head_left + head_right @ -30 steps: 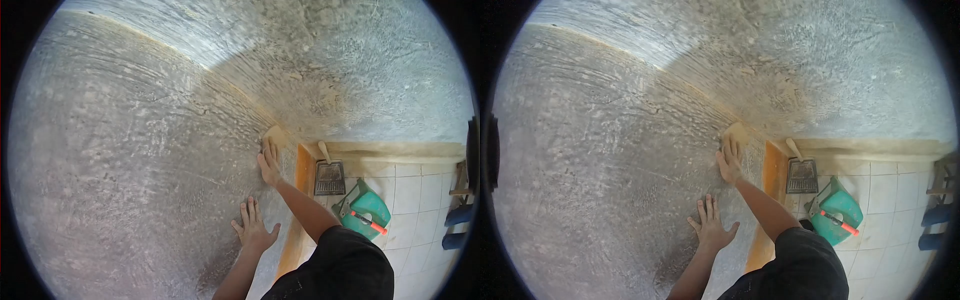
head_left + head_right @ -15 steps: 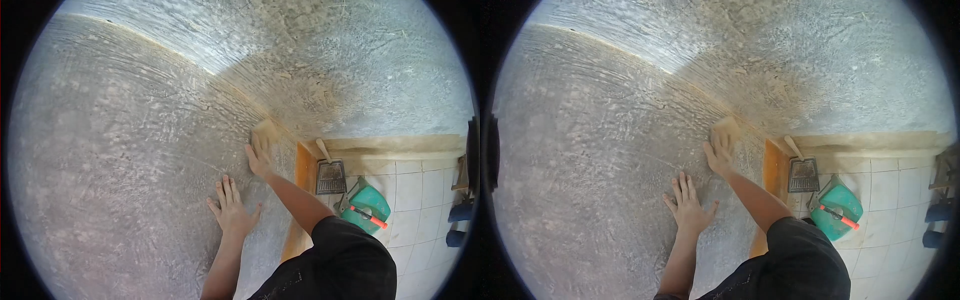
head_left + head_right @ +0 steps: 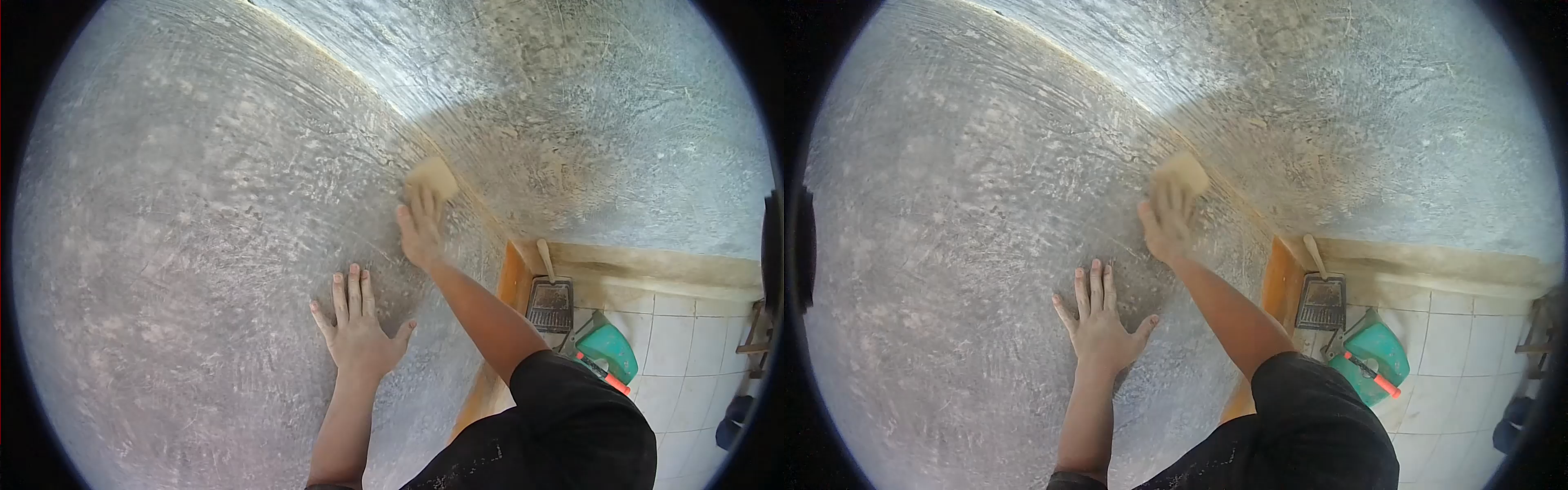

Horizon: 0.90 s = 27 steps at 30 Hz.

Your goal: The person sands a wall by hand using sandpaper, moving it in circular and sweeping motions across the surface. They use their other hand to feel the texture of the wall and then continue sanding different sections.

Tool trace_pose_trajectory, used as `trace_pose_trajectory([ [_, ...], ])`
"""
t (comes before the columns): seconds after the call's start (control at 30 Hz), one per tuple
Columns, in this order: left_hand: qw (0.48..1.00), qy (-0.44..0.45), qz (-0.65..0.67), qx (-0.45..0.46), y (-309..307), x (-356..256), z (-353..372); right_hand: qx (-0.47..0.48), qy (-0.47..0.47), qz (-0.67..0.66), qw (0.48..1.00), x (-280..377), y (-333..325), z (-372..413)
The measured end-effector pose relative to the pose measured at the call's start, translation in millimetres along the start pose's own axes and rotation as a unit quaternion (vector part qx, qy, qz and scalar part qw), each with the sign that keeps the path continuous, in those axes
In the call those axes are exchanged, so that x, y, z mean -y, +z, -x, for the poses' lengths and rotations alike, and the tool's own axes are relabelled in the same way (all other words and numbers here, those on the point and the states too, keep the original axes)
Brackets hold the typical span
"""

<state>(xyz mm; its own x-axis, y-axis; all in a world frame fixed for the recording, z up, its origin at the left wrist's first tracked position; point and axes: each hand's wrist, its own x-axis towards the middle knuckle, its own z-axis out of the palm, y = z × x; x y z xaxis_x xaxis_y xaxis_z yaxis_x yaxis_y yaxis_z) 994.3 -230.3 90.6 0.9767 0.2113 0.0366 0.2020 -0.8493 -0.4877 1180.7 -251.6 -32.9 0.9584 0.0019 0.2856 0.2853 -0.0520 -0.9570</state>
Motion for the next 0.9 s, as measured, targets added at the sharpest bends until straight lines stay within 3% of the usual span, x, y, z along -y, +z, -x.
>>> trace_pose_trajectory([
  [0.13,1.0,-0.002,-0.002,-0.009,1,1,0,0.056,-0.182,0.035,0.981,14,-15,20],
  [0.27,1.0,-0.004,0.006,-0.026,6,0,3,0.027,-0.07,0.04,0.996,-26,0,30],
  [0.33,1.0,-0.001,0.006,-0.027,7,0,1,0.025,0.018,-0.021,0.999,8,-7,8],
  [0.43,1.0,-0.001,0.005,-0.023,6,0,2,0.035,-0.067,0.003,0.997,47,-7,-5],
  [0.53,1.0,0.002,0.008,-0.026,10,1,3,0.058,-0.131,0.053,0.988,32,-9,5],
  [0.63,0.999,0.007,0.006,-0.032,19,2,6,0.045,-0.051,0.036,0.997,13,-15,15],
  [0.73,1.0,0.009,0.01,-0.027,19,1,6,0.028,-0.03,0.016,0.999,25,-8,-1],
  [0.9,1.0,0.006,0.016,-0.015,15,0,6,0.059,-0.137,0.04,0.988,14,-12,4],
])
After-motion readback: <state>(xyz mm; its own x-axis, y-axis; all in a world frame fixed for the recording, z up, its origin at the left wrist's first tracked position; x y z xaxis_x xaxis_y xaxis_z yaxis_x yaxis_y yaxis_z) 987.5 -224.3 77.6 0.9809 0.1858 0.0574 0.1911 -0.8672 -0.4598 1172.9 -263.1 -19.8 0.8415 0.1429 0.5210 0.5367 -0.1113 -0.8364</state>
